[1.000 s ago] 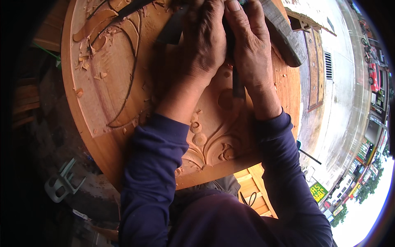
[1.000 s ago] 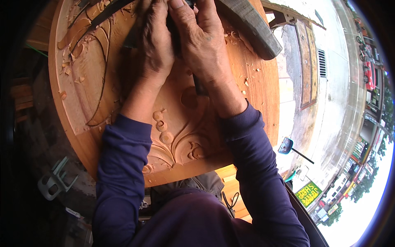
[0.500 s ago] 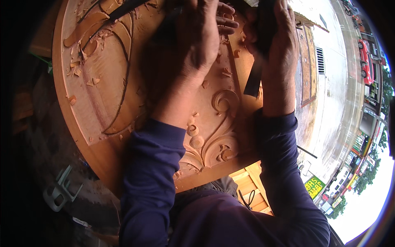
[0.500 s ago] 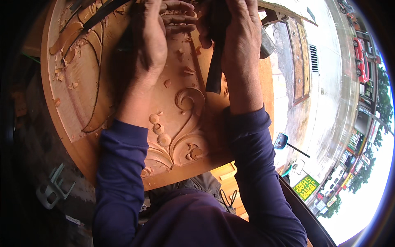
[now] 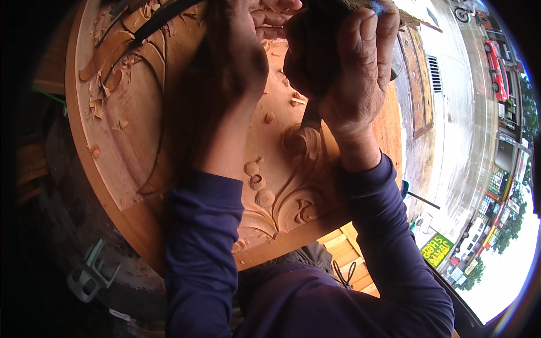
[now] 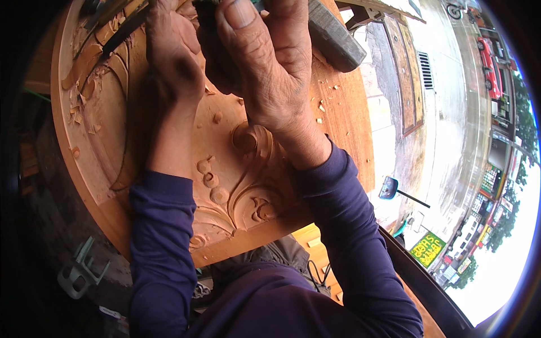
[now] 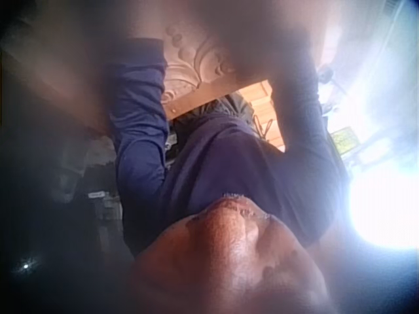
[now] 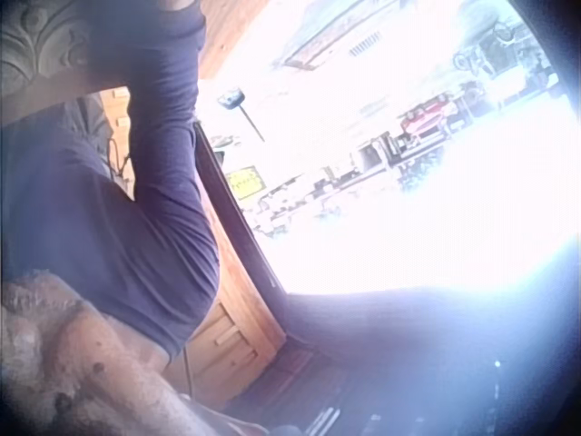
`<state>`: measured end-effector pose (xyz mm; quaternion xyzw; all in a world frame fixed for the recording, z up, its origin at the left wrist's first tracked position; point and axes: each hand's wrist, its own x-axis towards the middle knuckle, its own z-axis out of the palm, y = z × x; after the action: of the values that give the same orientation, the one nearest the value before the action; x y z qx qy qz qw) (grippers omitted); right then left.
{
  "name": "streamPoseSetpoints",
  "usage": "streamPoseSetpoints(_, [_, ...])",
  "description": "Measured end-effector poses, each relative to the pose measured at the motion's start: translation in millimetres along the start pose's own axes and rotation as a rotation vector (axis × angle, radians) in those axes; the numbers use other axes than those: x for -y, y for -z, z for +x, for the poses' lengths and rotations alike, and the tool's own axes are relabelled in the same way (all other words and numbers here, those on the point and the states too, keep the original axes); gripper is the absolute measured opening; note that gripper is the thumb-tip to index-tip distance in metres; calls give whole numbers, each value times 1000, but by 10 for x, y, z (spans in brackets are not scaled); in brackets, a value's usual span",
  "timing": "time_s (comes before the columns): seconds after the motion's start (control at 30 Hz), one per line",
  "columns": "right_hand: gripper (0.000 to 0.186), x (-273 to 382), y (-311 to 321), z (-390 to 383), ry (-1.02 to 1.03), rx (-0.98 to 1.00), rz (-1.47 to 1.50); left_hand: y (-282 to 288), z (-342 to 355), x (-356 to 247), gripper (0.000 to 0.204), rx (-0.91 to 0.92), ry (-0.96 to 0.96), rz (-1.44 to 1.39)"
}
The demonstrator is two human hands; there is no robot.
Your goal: The person carves a decorative floral pattern into a wooden panel using a mallet and a chisel.
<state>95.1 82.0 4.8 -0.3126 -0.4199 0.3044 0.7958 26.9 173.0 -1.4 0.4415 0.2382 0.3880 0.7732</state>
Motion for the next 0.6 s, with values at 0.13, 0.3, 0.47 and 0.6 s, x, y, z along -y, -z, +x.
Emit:
streamPoseSetpoints(0.13, [34, 89, -190, 114, -52, 73, -11, -177, -170, -94, 76, -55, -143, -18])
streamPoseSetpoints(0.3, [25, 36, -511, 374, -328, -493, -143, -81, -116, -17, 70, 36, -183, 47])
streamPoseSetpoints(0.47, [22, -53, 0, -3, -206, -313, -176, -109, -66, 6, 67, 11, -253, 63])
streamPoseSetpoints(0.6, [28, 11, -72, -2, -343, -652, -256, -106, -106, -81, 71, -9, -90, 86])
